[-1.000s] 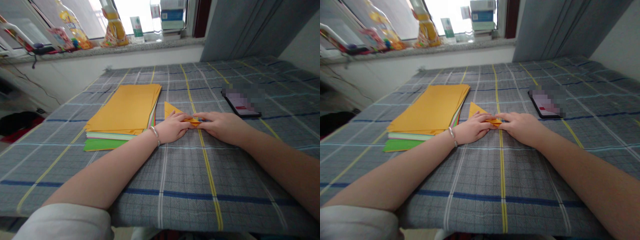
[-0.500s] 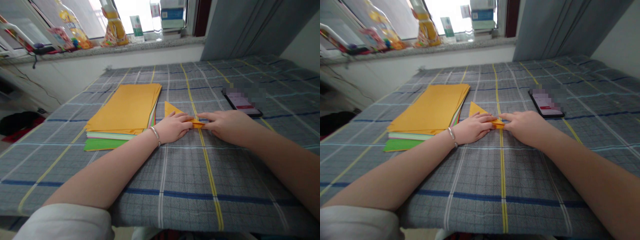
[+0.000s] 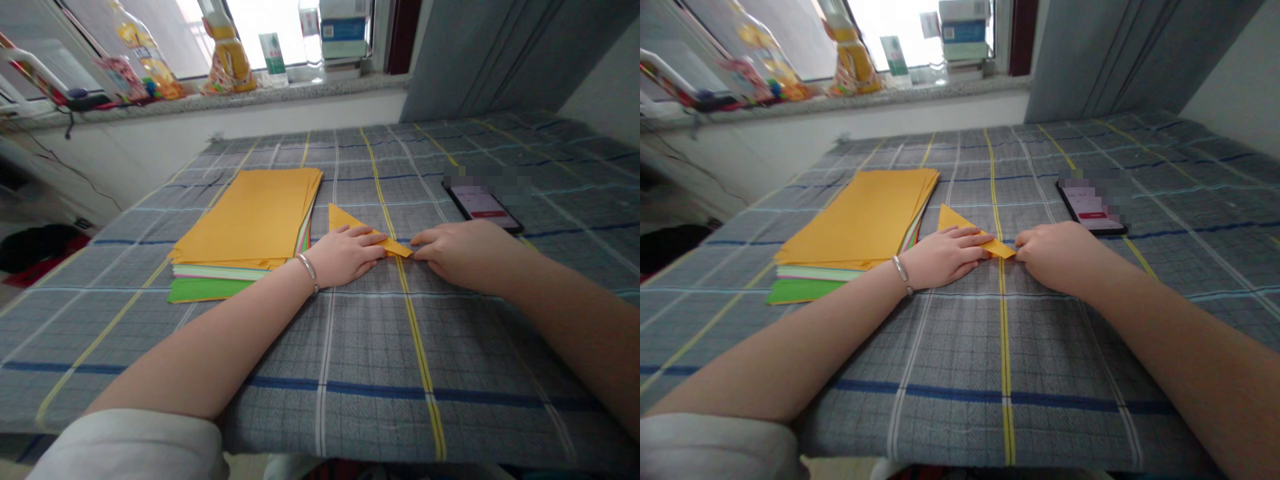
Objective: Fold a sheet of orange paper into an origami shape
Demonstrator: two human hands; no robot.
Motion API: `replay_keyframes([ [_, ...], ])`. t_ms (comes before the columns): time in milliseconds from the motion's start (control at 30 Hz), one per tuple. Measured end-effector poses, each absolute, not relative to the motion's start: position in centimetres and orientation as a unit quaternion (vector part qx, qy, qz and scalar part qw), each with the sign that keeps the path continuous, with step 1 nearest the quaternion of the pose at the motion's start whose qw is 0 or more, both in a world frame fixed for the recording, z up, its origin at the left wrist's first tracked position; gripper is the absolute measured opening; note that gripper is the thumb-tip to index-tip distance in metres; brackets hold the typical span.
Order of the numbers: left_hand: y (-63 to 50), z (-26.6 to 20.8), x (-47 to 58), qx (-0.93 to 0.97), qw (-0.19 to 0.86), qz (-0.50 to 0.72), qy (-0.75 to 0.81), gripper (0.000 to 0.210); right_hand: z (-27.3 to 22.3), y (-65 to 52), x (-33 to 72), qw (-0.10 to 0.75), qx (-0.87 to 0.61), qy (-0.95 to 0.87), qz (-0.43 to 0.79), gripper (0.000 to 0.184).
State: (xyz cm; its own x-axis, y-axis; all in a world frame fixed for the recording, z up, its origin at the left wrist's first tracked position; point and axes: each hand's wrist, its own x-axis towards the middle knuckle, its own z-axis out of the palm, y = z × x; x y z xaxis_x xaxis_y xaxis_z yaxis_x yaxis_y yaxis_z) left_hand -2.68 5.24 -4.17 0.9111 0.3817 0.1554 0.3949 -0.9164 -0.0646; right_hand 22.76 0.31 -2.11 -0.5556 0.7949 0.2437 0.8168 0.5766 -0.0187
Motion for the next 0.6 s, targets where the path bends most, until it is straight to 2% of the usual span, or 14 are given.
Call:
replay_keyframes([
  [100,5.3,-4.2,-2.7,-0.977,0.036,-0.073,-0.199,0.031,-1.8,0.4,22.8,0.028,-0.446,-0.893,-0.053,0.025],
  [133,5.3,-4.2,-2.7,-0.977,0.033,-0.072,-0.198,0.03,-1.7,0.5,22.9,0.023,-0.449,-0.892,-0.051,0.026],
  [400,5.1,-4.0,-2.6,-0.977,0.027,-0.066,-0.2,0.029,-3.5,3.3,22.6,0.14,-0.556,-0.817,0.051,0.024],
  [467,5.1,-4.1,-2.5,-0.973,0.014,-0.083,-0.217,0.031,-3.9,3.8,22.0,0.138,-0.58,-0.799,0.077,0.027],
  [600,5.2,-4.4,-2.5,-0.961,-0.02,-0.123,-0.248,0.038,-4.3,3.7,21.3,0.131,-0.586,-0.798,0.051,0.028],
])
